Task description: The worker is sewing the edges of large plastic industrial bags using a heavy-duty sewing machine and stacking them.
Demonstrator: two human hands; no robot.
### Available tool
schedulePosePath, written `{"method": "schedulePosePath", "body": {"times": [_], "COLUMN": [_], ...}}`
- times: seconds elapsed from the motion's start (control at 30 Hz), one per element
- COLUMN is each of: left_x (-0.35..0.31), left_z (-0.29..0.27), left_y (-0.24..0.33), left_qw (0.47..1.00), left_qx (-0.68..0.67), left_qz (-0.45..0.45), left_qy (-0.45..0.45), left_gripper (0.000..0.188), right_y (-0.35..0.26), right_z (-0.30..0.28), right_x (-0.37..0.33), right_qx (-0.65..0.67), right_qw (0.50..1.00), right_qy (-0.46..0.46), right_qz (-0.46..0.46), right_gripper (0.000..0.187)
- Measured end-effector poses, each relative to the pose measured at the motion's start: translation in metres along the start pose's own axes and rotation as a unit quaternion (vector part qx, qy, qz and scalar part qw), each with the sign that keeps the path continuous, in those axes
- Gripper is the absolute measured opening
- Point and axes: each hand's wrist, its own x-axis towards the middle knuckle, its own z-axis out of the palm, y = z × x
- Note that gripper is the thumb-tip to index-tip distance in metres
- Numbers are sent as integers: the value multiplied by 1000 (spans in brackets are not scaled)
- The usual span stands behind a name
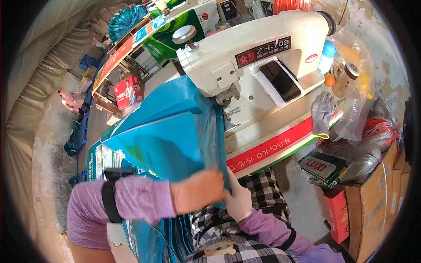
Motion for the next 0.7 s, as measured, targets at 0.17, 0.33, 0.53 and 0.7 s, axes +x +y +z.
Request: {"method": "schedulePosePath", "body": {"times": [0.17,0.33,0.53,0.7], "left_x": [-14,-17,38,-12], "left_z": [-66,-119,-31,-112], "left_y": [-117,-22,21,-59], "left_qw": [970,981,991,986], "left_qx": [210,117,-119,-28], "left_qz": [-89,-110,-17,-144], "left_qy": [-81,-112,56,-81], "left_gripper": [7,9,31,47], "right_y": [6,-10,-2,-1], "right_z": [-13,-34,26,-12], "right_x": [32,151,214,157], "right_qx": [-79,-465,-316,-351], "right_qw": [995,878,947,935], "right_qy": [57,-108,-62,-19], "right_qz": [-4,-49,-11,43], "right_gripper": [67,68,69,67]}}
